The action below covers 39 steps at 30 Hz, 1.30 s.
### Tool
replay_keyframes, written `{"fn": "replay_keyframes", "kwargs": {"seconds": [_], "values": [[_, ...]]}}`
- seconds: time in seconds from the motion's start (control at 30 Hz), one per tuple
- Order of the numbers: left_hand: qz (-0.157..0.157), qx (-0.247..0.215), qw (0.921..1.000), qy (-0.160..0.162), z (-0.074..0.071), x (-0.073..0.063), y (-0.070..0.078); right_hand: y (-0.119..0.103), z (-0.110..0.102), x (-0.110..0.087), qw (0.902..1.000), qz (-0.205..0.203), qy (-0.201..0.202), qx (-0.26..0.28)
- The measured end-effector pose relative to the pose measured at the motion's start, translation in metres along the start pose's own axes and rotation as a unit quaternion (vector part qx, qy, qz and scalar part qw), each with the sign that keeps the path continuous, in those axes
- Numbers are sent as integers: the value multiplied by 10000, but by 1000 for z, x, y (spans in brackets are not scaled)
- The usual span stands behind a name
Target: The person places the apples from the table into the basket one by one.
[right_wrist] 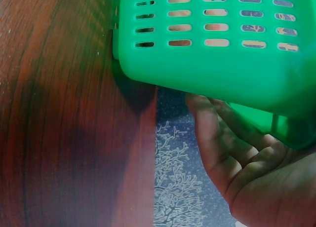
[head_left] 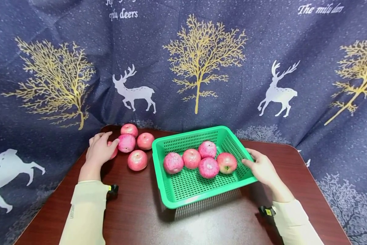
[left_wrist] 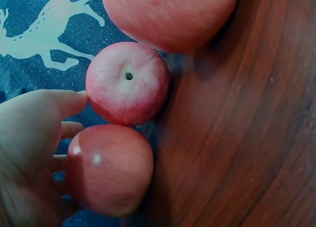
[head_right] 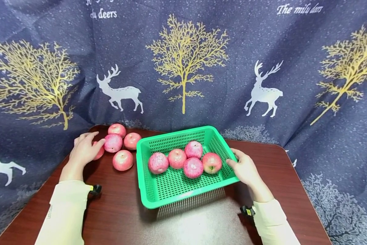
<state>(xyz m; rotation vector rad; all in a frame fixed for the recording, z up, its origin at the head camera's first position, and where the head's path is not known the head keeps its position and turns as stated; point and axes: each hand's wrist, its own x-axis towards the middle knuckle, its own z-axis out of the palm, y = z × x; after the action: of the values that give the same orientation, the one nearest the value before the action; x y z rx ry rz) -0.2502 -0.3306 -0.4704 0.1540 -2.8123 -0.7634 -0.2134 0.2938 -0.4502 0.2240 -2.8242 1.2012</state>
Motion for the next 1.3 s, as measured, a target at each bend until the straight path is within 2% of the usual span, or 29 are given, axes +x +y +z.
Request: {"fn": "replay_keyframes", "kwargs": {"seconds": [0.37, 0.73, 1.3], "values": [[-174, -20, 9993, -320, 6, 1, -6, 2, 0, 1, 10000, -31, 10, 28], [-289, 124, 9975, -628, 5, 0, -10, 3, 0, 1, 10000, -21, -8, -17], [-263, 394, 9965, -694, 3, -2, -11, 1, 0, 1, 10000, -11, 0, 70]]}}
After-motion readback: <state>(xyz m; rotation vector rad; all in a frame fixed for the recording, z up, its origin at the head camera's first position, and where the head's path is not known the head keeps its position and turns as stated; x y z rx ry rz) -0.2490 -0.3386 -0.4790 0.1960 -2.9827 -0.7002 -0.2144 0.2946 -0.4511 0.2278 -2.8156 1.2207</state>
